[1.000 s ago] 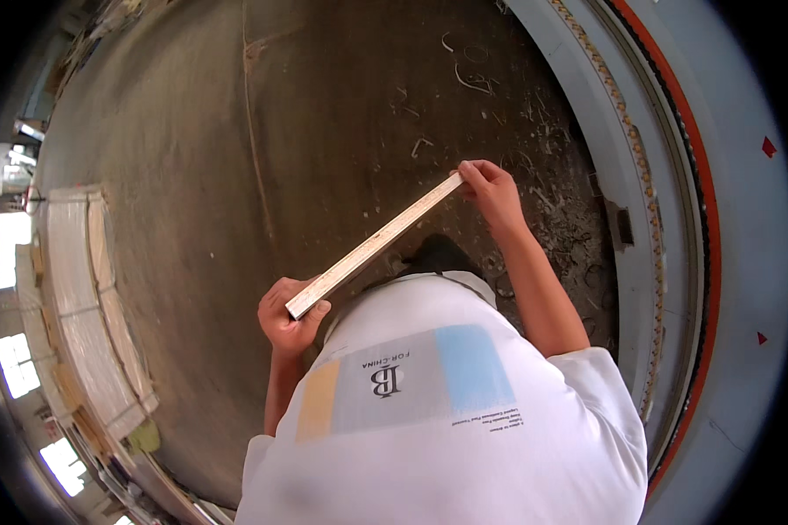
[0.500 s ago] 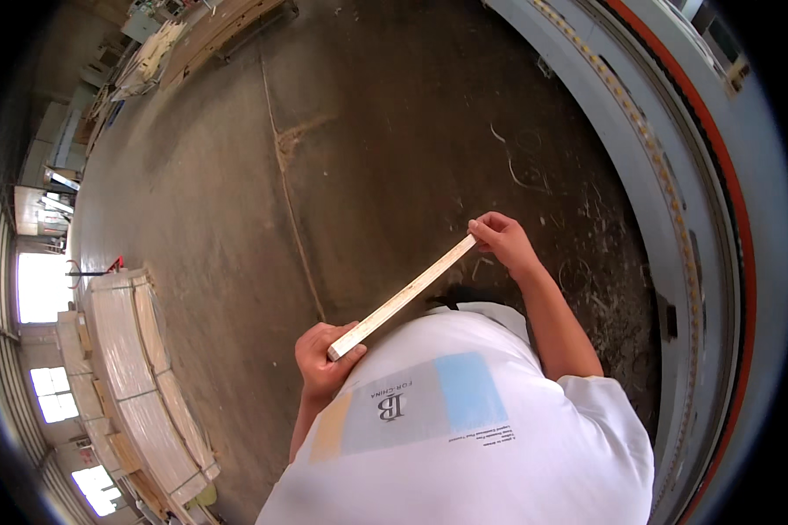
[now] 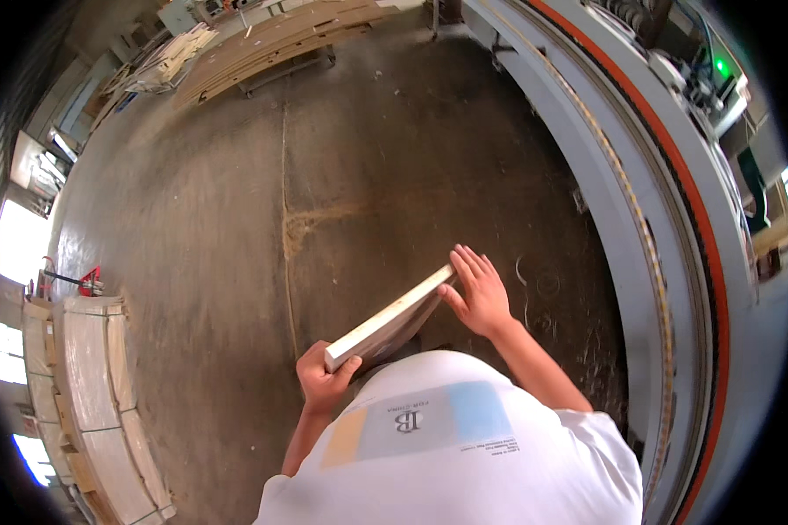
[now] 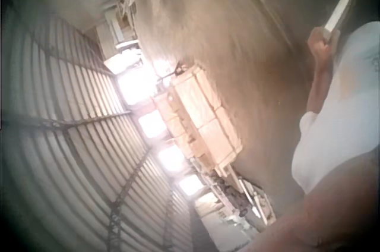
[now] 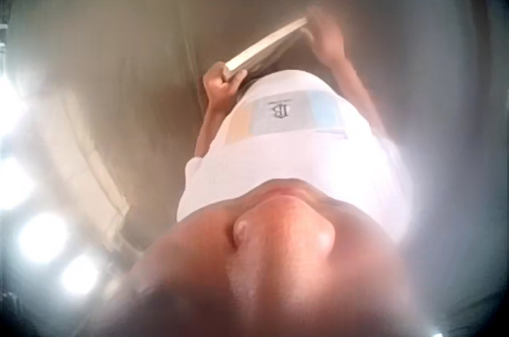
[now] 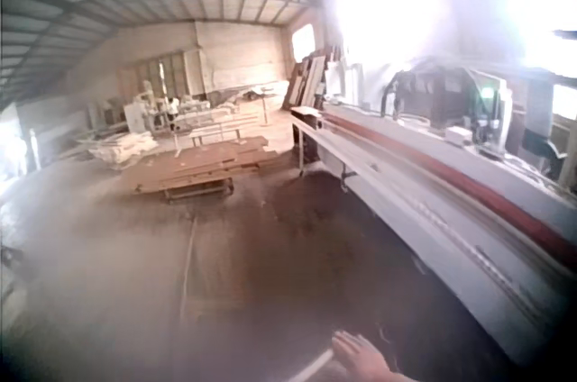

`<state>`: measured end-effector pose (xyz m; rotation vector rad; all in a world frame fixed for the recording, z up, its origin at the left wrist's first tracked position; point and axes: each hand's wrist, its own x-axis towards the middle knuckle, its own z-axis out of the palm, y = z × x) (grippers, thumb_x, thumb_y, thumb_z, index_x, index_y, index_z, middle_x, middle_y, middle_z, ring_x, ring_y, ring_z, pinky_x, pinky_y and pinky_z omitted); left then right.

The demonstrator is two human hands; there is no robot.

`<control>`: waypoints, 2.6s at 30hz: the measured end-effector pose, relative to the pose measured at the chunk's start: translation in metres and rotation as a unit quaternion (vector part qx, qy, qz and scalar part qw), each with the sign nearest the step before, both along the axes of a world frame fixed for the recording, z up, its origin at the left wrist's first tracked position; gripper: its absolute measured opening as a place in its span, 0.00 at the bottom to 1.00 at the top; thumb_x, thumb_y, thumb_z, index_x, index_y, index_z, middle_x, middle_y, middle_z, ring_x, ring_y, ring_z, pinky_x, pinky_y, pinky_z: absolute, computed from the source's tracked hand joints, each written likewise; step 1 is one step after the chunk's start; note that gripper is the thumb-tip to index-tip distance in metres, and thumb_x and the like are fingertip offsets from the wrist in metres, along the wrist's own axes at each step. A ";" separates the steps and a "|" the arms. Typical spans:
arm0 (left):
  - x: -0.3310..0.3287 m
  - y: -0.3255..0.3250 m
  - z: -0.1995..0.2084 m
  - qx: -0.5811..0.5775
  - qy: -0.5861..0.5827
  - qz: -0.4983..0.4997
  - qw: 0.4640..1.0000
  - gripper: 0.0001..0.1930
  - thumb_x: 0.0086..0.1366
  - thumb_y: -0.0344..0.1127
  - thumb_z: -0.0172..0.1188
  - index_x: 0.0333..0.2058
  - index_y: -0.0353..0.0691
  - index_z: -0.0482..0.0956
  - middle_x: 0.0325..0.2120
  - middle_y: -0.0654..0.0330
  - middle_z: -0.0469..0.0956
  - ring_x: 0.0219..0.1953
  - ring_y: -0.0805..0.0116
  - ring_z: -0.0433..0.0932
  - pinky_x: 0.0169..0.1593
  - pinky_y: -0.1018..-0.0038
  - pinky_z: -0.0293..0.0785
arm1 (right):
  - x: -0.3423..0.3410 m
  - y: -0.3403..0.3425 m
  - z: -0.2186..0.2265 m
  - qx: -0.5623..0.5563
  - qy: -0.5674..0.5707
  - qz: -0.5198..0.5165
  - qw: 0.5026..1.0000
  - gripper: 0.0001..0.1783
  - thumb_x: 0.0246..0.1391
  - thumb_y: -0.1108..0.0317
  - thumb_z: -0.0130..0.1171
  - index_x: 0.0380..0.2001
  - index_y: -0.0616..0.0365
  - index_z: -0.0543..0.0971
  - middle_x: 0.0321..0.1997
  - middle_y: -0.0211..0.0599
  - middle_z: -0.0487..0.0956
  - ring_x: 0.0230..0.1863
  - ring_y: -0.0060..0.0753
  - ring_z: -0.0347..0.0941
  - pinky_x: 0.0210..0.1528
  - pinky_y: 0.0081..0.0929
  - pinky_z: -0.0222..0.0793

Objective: The person walks through a workshop and interacts with a coworker before handling several large wooden panels. They place the panels onto a machine conveyor belt one by one, aligning them for processing, and then move them to a stacking area.

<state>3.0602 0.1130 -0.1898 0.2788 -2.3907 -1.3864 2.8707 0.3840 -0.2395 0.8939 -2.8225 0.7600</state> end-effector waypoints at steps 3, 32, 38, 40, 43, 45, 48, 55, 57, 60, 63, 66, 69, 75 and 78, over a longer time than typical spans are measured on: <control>-0.114 -0.036 0.000 -0.012 0.086 -0.048 0.995 0.09 0.52 0.31 0.76 0.29 0.37 0.85 0.22 0.57 0.80 0.23 0.62 0.76 0.28 0.69 0.71 | -0.080 -0.040 0.014 0.018 -0.022 0.001 1.000 0.42 0.66 0.41 0.53 0.69 0.65 0.65 0.74 0.53 0.64 0.76 0.51 0.57 0.78 0.47 0.48; -0.939 -0.216 -0.019 -0.026 -0.003 0.069 0.997 0.17 0.49 0.30 0.77 0.22 0.35 0.73 0.18 0.56 0.69 0.20 0.63 0.67 0.26 0.65 0.64 | -0.923 -0.270 0.256 -0.362 0.315 0.286 0.830 0.22 0.48 0.46 0.75 0.38 0.49 0.82 0.27 0.21 0.80 0.25 0.22 0.74 0.30 0.24 0.69; -1.130 -0.261 -0.039 -0.033 0.075 -0.067 0.994 0.10 0.52 0.28 0.75 0.31 0.37 0.83 0.21 0.58 0.74 0.21 0.65 0.69 0.27 0.68 0.67 | -1.052 -0.309 0.288 -0.372 0.336 0.212 0.839 0.25 0.55 0.43 0.69 0.52 0.40 0.80 0.36 0.17 0.81 0.30 0.19 0.70 0.34 0.21 0.67; -1.197 -0.273 -0.034 -0.048 0.108 -0.115 0.986 0.09 0.53 0.28 0.75 0.29 0.38 0.81 0.19 0.60 0.72 0.20 0.65 0.67 0.26 0.70 0.64 | -1.096 -0.315 0.296 -0.359 0.337 0.207 0.845 0.23 0.56 0.45 0.68 0.51 0.41 0.80 0.37 0.18 0.82 0.31 0.19 0.70 0.34 0.21 0.67; -1.294 -0.292 -0.015 -0.050 0.118 -0.158 0.979 0.09 0.53 0.27 0.75 0.31 0.37 0.83 0.21 0.59 0.74 0.22 0.66 0.71 0.27 0.70 0.66 | -1.170 -0.324 0.302 -0.359 0.334 0.201 0.848 0.21 0.58 0.49 0.66 0.51 0.42 0.80 0.38 0.19 0.82 0.31 0.20 0.71 0.33 0.21 0.67; -1.352 -0.303 -0.010 -0.050 0.116 -0.188 0.974 0.09 0.53 0.27 0.75 0.31 0.37 0.83 0.21 0.59 0.75 0.22 0.66 0.72 0.27 0.71 0.67 | -1.220 -0.328 0.298 -0.356 0.330 0.190 0.853 0.19 0.59 0.51 0.65 0.51 0.43 0.80 0.38 0.19 0.82 0.31 0.20 0.72 0.32 0.21 0.67; -1.432 -0.320 -0.014 -0.053 0.085 -0.188 0.977 0.10 0.52 0.27 0.76 0.31 0.37 0.83 0.22 0.59 0.76 0.23 0.66 0.72 0.28 0.71 0.68 | -1.304 -0.333 0.279 -0.366 0.309 0.195 0.856 0.16 0.61 0.55 0.62 0.51 0.44 0.80 0.39 0.20 0.83 0.32 0.21 0.72 0.32 0.22 0.68; -1.622 -0.346 -0.009 0.051 -0.040 -0.108 0.992 0.14 0.53 0.30 0.76 0.38 0.33 0.84 0.30 0.61 0.82 0.32 0.69 0.80 0.39 0.73 0.75 | -1.553 -0.303 0.186 -0.337 0.308 0.106 0.883 0.06 0.57 0.71 0.64 0.38 0.55 0.82 0.30 0.29 0.84 0.25 0.29 0.75 0.28 0.24 0.71; -1.676 -0.342 0.012 0.097 -0.024 -0.068 0.993 0.09 0.54 0.24 0.70 0.36 0.32 0.83 0.28 0.61 0.80 0.33 0.74 0.77 0.37 0.74 0.73 | -1.630 -0.286 0.130 -0.347 0.180 -0.017 0.920 0.04 0.56 0.75 0.63 0.35 0.62 0.82 0.30 0.35 0.85 0.26 0.32 0.78 0.31 0.24 0.74; -1.738 -0.358 -0.002 0.188 0.031 0.071 0.979 0.17 0.53 0.23 0.68 0.43 0.31 0.81 0.33 0.59 0.82 0.38 0.71 0.81 0.43 0.73 0.77 | -1.740 -0.277 0.046 -0.449 -0.086 -0.094 0.885 0.28 0.60 0.59 0.65 0.58 0.65 0.75 0.57 0.41 0.80 0.53 0.31 0.76 0.59 0.32 0.69; -1.820 -0.373 -0.005 0.288 0.069 0.092 0.951 0.28 0.57 0.36 0.72 0.55 0.31 0.77 0.49 0.60 0.80 0.50 0.68 0.78 0.57 0.68 0.72 | -1.820 -0.264 -0.032 -0.460 -0.284 -0.006 0.841 0.36 0.63 0.49 0.62 0.65 0.63 0.71 0.64 0.39 0.75 0.63 0.34 0.70 0.65 0.35 0.63; -1.923 -0.392 -0.017 0.390 0.134 0.074 0.908 0.29 0.61 0.40 0.72 0.56 0.32 0.75 0.52 0.57 0.80 0.51 0.64 0.79 0.57 0.65 0.74 | -1.886 -0.271 -0.095 -0.451 -0.453 0.034 0.768 0.32 0.69 0.46 0.54 0.60 0.65 0.76 0.59 0.33 0.78 0.59 0.28 0.70 0.64 0.32 0.64; -2.032 -0.421 -0.069 0.428 0.125 0.116 0.888 0.27 0.63 0.41 0.70 0.55 0.30 0.76 0.52 0.54 0.79 0.51 0.60 0.79 0.57 0.64 0.75 | -1.953 -0.297 -0.116 -0.425 -0.504 -0.040 0.750 0.25 0.71 0.49 0.54 0.51 0.62 0.80 0.45 0.24 0.80 0.45 0.19 0.70 0.51 0.23 0.67; -2.278 -0.445 -0.100 0.521 0.010 0.052 0.852 0.25 0.69 0.43 0.66 0.57 0.33 0.76 0.54 0.55 0.78 0.57 0.61 0.75 0.62 0.64 0.70 | -2.118 -0.308 -0.094 -0.364 -0.364 -0.198 0.834 0.23 0.69 0.53 0.58 0.24 0.56 0.70 0.26 0.17 0.64 0.32 0.13 0.59 0.33 0.22 0.57; -2.369 -0.434 -0.119 0.510 -0.011 0.059 0.858 0.26 0.69 0.44 0.66 0.59 0.35 0.74 0.55 0.55 0.77 0.58 0.60 0.75 0.62 0.64 0.72 | -2.188 -0.305 -0.082 -0.419 -0.349 -0.240 0.803 0.23 0.69 0.52 0.58 0.24 0.55 0.70 0.25 0.17 0.64 0.31 0.13 0.57 0.32 0.20 0.54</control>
